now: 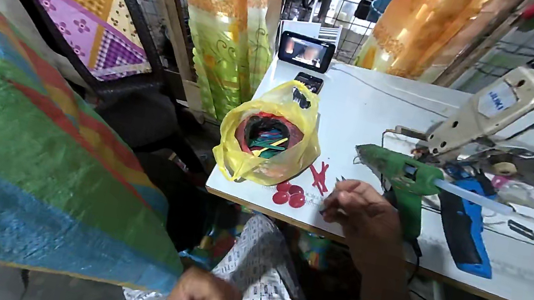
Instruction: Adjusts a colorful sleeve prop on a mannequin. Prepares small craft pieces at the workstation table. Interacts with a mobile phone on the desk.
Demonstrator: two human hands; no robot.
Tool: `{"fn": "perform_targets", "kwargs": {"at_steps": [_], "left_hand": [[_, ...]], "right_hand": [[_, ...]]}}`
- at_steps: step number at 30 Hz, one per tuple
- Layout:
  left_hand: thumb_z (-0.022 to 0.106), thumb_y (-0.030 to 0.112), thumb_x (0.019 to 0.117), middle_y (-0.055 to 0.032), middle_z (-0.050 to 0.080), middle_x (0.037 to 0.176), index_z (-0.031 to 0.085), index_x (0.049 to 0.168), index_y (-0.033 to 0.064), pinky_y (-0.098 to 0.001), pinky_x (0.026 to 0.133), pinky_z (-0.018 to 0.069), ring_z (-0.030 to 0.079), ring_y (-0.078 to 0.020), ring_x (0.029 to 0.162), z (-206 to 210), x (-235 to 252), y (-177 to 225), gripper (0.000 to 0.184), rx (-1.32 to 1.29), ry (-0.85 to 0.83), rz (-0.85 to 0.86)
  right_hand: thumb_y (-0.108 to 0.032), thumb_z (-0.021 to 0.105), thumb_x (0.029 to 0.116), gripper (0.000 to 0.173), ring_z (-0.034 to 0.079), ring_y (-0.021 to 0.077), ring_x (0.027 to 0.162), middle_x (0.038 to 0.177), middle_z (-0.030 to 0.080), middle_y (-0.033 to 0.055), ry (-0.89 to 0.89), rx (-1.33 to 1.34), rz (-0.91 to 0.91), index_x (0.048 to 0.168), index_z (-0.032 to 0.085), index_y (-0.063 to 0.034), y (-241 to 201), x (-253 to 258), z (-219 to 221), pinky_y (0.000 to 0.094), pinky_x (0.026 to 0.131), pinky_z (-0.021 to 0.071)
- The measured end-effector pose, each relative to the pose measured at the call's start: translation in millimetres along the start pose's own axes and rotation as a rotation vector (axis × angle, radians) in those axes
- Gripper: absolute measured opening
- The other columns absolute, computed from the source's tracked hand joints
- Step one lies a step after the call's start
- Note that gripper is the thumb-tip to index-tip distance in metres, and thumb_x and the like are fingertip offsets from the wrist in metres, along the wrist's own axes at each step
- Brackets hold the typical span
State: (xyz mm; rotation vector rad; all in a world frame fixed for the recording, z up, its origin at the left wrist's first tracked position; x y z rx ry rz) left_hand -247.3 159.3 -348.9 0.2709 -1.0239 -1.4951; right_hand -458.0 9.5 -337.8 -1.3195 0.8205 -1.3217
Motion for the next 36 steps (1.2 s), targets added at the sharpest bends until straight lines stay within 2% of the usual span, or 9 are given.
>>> {"fn": "perform_targets", "kwargs": {"at_steps": [3,6,9,11,16,22,28,33,36], "left_hand": [[0.054,0.018,0.1052,0.0051,0.069,0.082,0.074,0.116,0.0076,-0.0170,0.061,0.0520,0.061,-0.0014,0.067,-43.6,7.6,-12.6,0.025,0.436,0.504,-0.176],[0.045,0.007,0.1060,-0.0002,0.068,0.090,0.063,0.130,-0.0010,-0.0204,0.064,0.0545,0.064,-0.0064,0.074,-57.9,16.7,-27.1,0.031,0.480,0.630,-0.319],[0.056,-0.001,0.1000,-0.0038,0.072,0.084,0.061,0.127,-0.0039,-0.0250,0.066,0.0600,0.071,-0.0107,0.073,-60.7,14.2,-26.3,0.027,0.496,0.704,-0.288],[0.061,-0.001,0.0978,-0.0043,0.074,0.081,0.067,0.109,-0.0027,-0.0243,0.066,0.0609,0.072,-0.0103,0.071,-64.2,10.6,-22.7,0.013,0.522,0.770,-0.246],[0.058,0.005,0.1011,0.0008,0.071,0.078,0.070,0.096,0.0012,-0.0209,0.064,0.0586,0.068,-0.0062,0.067,-72.1,5.7,-23.0,0.014,0.669,0.790,-0.172],[0.067,-0.006,0.0921,-0.0065,0.075,0.087,0.071,0.105,-0.0042,-0.0265,0.071,0.0632,0.073,-0.0128,0.075,-70.9,0.1,-39.4,0.013,0.571,0.779,-0.270],[0.071,-0.006,0.0867,-0.0055,0.076,0.089,0.074,0.102,-0.0018,-0.0254,0.074,0.0616,0.072,-0.0104,0.077,-74.8,-26.8,-31.3,0.016,0.641,0.814,-0.270],[0.069,0.002,0.0919,-0.0020,0.074,0.087,0.077,0.101,0.0007,-0.0185,0.058,0.0583,0.066,-0.0033,0.064,-77.0,-44.8,-19.3,0.012,0.869,0.845,-0.204],[0.065,0.002,0.0958,-0.0008,0.072,0.077,0.074,0.101,-0.0006,-0.0206,0.052,0.0582,0.065,-0.0049,0.056,-75.2,-44.0,-16.5,0.011,0.823,0.861,-0.196]], "right_hand": [[-0.013,0.061,0.1007,0.026,0.070,0.0232,0.075,0.088,0.073,0.0126,0.022,-0.794,-0.087,0.120,0.069,0.0020,12.3,21.1,1.8,0.0450,0.073,0.0587],[-0.019,0.059,0.1040,0.029,0.069,0.0431,0.094,0.103,0.072,0.0235,-0.057,-1.092,0.030,0.124,0.070,-0.0007,33.4,45.3,5.1,0.0657,0.085,0.0513],[-0.023,0.060,0.1029,0.031,0.072,0.0404,0.092,0.102,0.073,0.0226,0.054,-1.091,-0.157,0.119,0.072,0.0004,21.2,35.3,-1.2,0.0619,0.082,0.0552],[-0.020,0.060,0.1018,0.029,0.073,0.0357,0.083,0.095,0.074,0.0226,0.205,-1.039,-0.287,0.108,0.074,0.0043,1.9,9.1,-11.8,0.0532,0.076,0.0579],[-0.013,0.058,0.1032,0.031,0.061,0.0085,0.082,0.089,0.064,0.0207,0.608,-0.900,-0.552,0.100,0.063,0.0168,2.4,-65.1,-65.5,0.0185,0.078,0.0500],[-0.026,0.071,0.0943,0.075,0.057,0.0278,0.117,0.131,0.053,0.0376,0.623,-0.862,-0.349,0.141,0.036,0.0215,-6.8,-43.3,-123.7,0.0313,0.100,0.0477],[-0.038,0.076,0.0908,0.066,0.063,0.0432,0.108,0.117,0.064,0.0318,0.443,-0.896,0.154,0.132,0.056,0.0106,1.1,9.9,-113.4,0.0610,0.096,0.0473],[-0.038,0.073,0.0937,0.060,0.063,0.0429,0.109,0.114,0.066,0.0313,0.416,-0.925,0.143,0.129,0.059,0.0091,3.5,21.1,-103.2,0.0623,0.097,0.0453],[-0.035,0.073,0.0933,0.059,0.066,0.0332,0.107,0.115,0.067,0.0276,0.504,-0.819,0.083,0.130,0.058,0.0087,2.0,12.6,-104.8,0.0529,0.097,0.0494]]}}
Point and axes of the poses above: each hand's wrist, its own x-axis towards the middle knuckle, its own z-axis out of the palm, y = z × x, the point moved 6 cm from there along x, towards the middle knuckle
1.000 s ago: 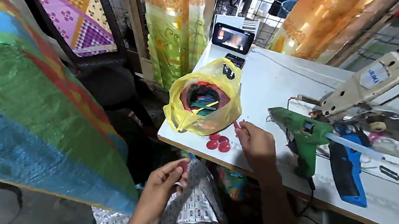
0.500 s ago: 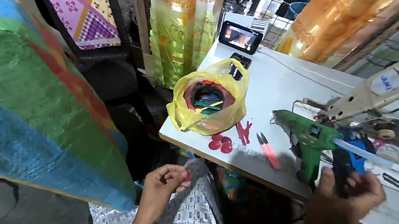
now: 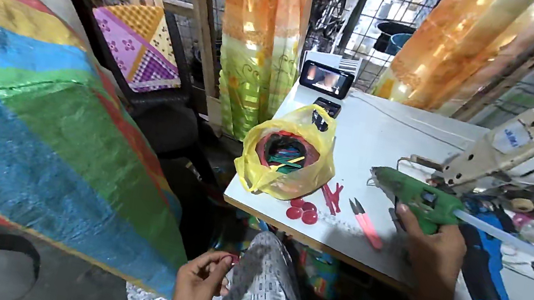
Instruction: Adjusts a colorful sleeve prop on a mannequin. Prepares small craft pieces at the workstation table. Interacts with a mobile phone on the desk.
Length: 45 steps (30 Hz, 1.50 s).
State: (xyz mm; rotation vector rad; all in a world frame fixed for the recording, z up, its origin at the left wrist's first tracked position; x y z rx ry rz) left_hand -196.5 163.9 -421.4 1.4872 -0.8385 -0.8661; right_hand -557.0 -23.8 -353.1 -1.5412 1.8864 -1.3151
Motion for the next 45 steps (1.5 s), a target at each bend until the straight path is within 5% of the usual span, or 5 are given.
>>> {"fn": "perform_targets", "kwargs": {"at_steps": [13,21,26,37,45], "left_hand": [[0.060,-0.001,0.0979,-0.0095,0.078,0.100,0.071,0.117,-0.0054,-0.0278,0.081,0.0636,0.076,-0.0142,0.089,16.8,11.3,32.4,0.022,-0.268,-0.063,0.024],[0.064,0.000,0.0962,-0.0063,0.077,0.087,0.071,0.106,-0.0029,-0.0260,0.074,0.0625,0.074,-0.0119,0.078,12.2,21.3,33.2,0.013,-0.227,0.018,0.009],[0.056,0.005,0.1028,-0.0061,0.074,0.095,0.065,0.111,-0.0038,-0.0287,0.076,0.0623,0.073,-0.0126,0.084,16.9,70.0,56.0,0.015,-0.147,0.127,0.215],[0.038,0.010,0.1088,-0.0255,0.060,0.124,0.048,0.122,-0.0143,-0.0338,0.100,0.0494,0.060,-0.0216,0.117,68.1,172.3,73.0,0.029,-0.014,0.358,0.435],[0.036,0.015,0.1099,-0.0168,0.063,0.098,0.047,0.123,-0.0125,-0.0327,0.079,0.0546,0.064,-0.0148,0.085,80.3,180.1,66.5,0.033,0.124,0.245,0.320]], "right_hand": [[-0.017,0.070,0.0937,0.030,0.069,-0.0038,0.093,0.098,0.073,-0.0184,-0.187,0.648,-0.150,0.119,0.055,-0.0127,-50.4,-77.8,-8.1,0.0170,0.085,0.0590],[-0.028,0.073,0.0924,0.047,0.066,-0.0044,0.094,0.103,0.069,-0.0077,-0.153,0.435,-0.207,0.125,0.054,0.0012,-49.6,-67.3,0.2,0.0175,0.084,0.0578],[-0.035,0.069,0.0954,0.062,0.064,0.0401,0.110,0.119,0.064,0.0329,0.037,-0.011,-0.112,0.132,0.055,0.0120,-25.4,-5.6,-9.7,0.0576,0.098,0.0480],[-0.045,0.069,0.0945,0.077,0.055,0.0524,0.124,0.130,0.057,0.0374,0.073,-0.181,0.032,0.142,0.046,0.0111,2.2,15.9,3.5,0.0671,0.105,0.0401],[-0.032,0.068,0.0951,0.045,0.067,0.0337,0.099,0.106,0.069,0.0229,0.205,-0.039,-0.548,0.118,0.065,0.0067,-79.3,-40.8,43.8,0.0462,0.090,0.0547]]}}
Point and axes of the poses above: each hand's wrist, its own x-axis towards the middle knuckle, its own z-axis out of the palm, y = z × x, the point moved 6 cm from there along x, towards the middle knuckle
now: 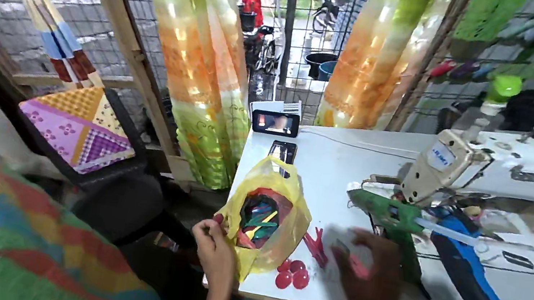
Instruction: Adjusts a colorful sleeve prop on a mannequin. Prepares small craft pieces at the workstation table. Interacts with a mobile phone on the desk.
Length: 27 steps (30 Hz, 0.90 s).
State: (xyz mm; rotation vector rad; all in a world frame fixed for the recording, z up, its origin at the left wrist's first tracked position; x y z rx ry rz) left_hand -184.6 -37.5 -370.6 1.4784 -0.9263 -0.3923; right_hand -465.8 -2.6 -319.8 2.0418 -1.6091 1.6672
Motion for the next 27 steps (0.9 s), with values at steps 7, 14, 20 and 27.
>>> {"fn": "perform_targets", "kwargs": {"at_steps": [7,14,20,27], "left_hand": [[0.039,0.014,0.1086,-0.0086,0.055,0.083,0.050,0.118,-0.0087,-0.0274,0.066,0.0503,0.056,-0.0096,0.069,-5.5,0.7,-1.9,0.027,0.030,0.008,-0.054],[0.038,0.012,0.1075,-0.0047,0.052,0.085,0.049,0.113,-0.0079,-0.0168,0.064,0.0482,0.054,-0.0007,0.068,-5.0,2.2,-0.2,0.023,-0.082,0.071,-0.064],[0.037,0.009,0.1071,-0.0073,0.056,0.097,0.047,0.115,-0.0091,-0.0143,0.070,0.0525,0.060,0.0031,0.079,0.3,2.2,-3.0,0.022,-0.125,0.042,-0.043],[0.037,0.007,0.1067,-0.0018,0.056,0.091,0.047,0.112,-0.0052,-0.0118,0.065,0.0530,0.059,0.0058,0.071,2.4,1.9,-0.4,0.016,-0.193,0.021,-0.065]], "right_hand": [[-0.048,0.064,0.0984,0.072,0.041,0.0396,0.144,0.154,0.047,0.0206,-0.566,0.206,0.149,0.153,0.045,-0.0048,-13.8,110.8,140.8,0.0605,0.115,0.0348],[-0.051,0.036,0.1089,0.060,0.043,0.0373,0.145,0.150,0.053,0.0181,-1.269,0.133,-0.227,0.143,0.058,-0.0069,-46.8,66.3,205.7,0.0614,0.119,0.0283],[-0.053,0.041,0.1075,0.060,0.043,0.0359,0.144,0.149,0.054,0.0156,-1.271,0.090,-0.210,0.143,0.058,-0.0080,-43.4,54.7,194.5,0.0608,0.118,0.0282],[-0.051,0.048,0.1056,0.057,0.040,0.0351,0.146,0.150,0.053,0.0140,-1.275,0.102,-0.200,0.144,0.057,-0.0100,-39.5,51.6,199.0,0.0614,0.118,0.0263]]}}
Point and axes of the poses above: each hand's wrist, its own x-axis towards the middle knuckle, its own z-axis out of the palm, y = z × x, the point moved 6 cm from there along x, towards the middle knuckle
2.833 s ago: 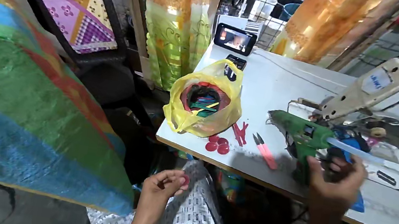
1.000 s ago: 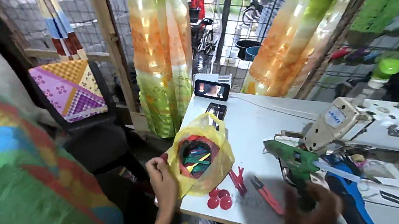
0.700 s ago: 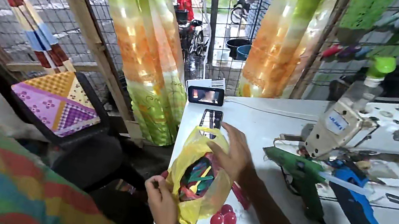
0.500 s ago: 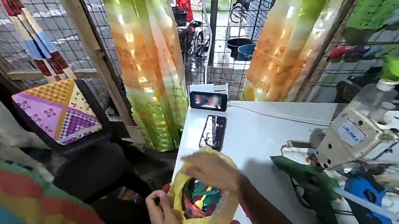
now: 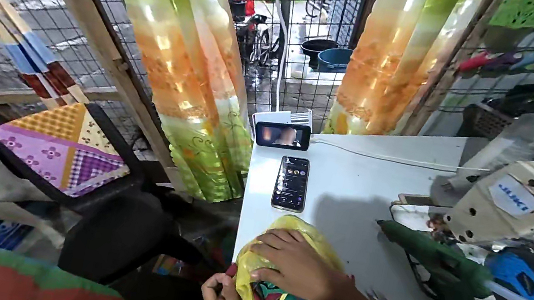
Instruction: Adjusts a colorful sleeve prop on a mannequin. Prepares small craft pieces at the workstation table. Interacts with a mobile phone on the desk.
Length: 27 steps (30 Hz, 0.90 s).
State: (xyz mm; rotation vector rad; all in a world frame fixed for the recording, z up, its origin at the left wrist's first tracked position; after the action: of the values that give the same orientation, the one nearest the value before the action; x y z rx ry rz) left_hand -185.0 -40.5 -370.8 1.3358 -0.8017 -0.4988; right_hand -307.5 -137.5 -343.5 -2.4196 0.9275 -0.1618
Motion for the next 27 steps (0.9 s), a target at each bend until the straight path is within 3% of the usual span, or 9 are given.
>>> {"fn": "perform_targets", "kwargs": {"at_steps": [4,7,10,12,16,20,27], "left_hand": [[0.038,0.004,0.1055,-0.0007,0.054,0.087,0.048,0.112,-0.0065,-0.0109,0.062,0.0508,0.056,0.0068,0.066,-0.1,-0.5,0.1,0.016,-0.011,-0.009,-0.009],[0.038,0.005,0.1058,0.0025,0.055,0.081,0.048,0.111,-0.0052,-0.0102,0.060,0.0507,0.056,0.0082,0.064,-0.9,0.0,0.2,0.016,-0.025,-0.012,0.006],[0.038,0.005,0.1053,0.0027,0.055,0.082,0.048,0.111,-0.0043,-0.0106,0.061,0.0509,0.056,0.0077,0.064,-1.2,-0.5,-0.9,0.015,-0.034,-0.022,0.012],[0.038,0.006,0.1055,0.0029,0.056,0.077,0.049,0.111,-0.0034,-0.0118,0.057,0.0507,0.056,0.0066,0.060,-0.9,-0.4,-2.5,0.015,-0.028,-0.027,0.005],[0.039,0.008,0.1060,0.0028,0.053,0.072,0.050,0.110,-0.0028,-0.0129,0.055,0.0494,0.054,0.0048,0.056,-0.5,1.3,-4.7,0.016,-0.009,-0.036,-0.002],[0.040,0.009,0.1056,0.0022,0.052,0.070,0.051,0.111,-0.0033,-0.0136,0.054,0.0487,0.054,0.0042,0.056,0.3,1.7,-6.1,0.017,0.008,-0.036,-0.009],[0.041,0.008,0.1054,0.0030,0.051,0.069,0.052,0.108,-0.0021,-0.0123,0.054,0.0473,0.052,0.0050,0.055,0.9,2.1,-8.0,0.015,0.012,-0.049,-0.001]], "right_hand": [[-0.047,0.050,0.1061,0.057,0.044,0.0397,0.142,0.148,0.054,0.0186,-0.071,0.082,-0.039,0.147,0.054,-0.0077,-2.8,5.8,-14.8,0.0645,0.115,0.0294],[-0.038,0.045,0.1095,0.052,0.059,0.0402,0.128,0.136,0.062,0.0238,0.021,0.148,-0.013,0.151,0.050,-0.0072,2.1,27.6,-65.1,0.0598,0.110,0.0415],[-0.040,0.045,0.1095,0.051,0.060,0.0485,0.118,0.127,0.064,0.0271,0.275,-0.011,0.240,0.154,0.047,-0.0166,41.6,72.1,-106.5,0.0664,0.098,0.0457],[-0.038,0.048,0.1082,0.052,0.060,0.0546,0.114,0.123,0.064,0.0319,0.473,-0.123,0.359,0.155,0.045,-0.0151,75.6,99.2,-119.5,0.0703,0.089,0.0471],[-0.034,0.057,0.1047,0.060,0.044,0.0614,0.130,0.141,0.049,0.0394,0.611,-0.270,0.478,0.157,0.041,-0.0091,119.7,130.4,-129.7,0.0743,0.100,0.0364],[-0.036,0.057,0.1049,0.061,0.043,0.0586,0.131,0.145,0.044,0.0384,0.620,-0.431,0.527,0.157,0.041,-0.0084,140.0,145.6,-130.8,0.0710,0.101,0.0355],[-0.037,0.055,0.1056,0.058,0.046,0.0554,0.130,0.144,0.046,0.0361,0.633,-0.525,0.523,0.154,0.046,-0.0059,151.5,159.5,-129.0,0.0684,0.099,0.0381]]}}
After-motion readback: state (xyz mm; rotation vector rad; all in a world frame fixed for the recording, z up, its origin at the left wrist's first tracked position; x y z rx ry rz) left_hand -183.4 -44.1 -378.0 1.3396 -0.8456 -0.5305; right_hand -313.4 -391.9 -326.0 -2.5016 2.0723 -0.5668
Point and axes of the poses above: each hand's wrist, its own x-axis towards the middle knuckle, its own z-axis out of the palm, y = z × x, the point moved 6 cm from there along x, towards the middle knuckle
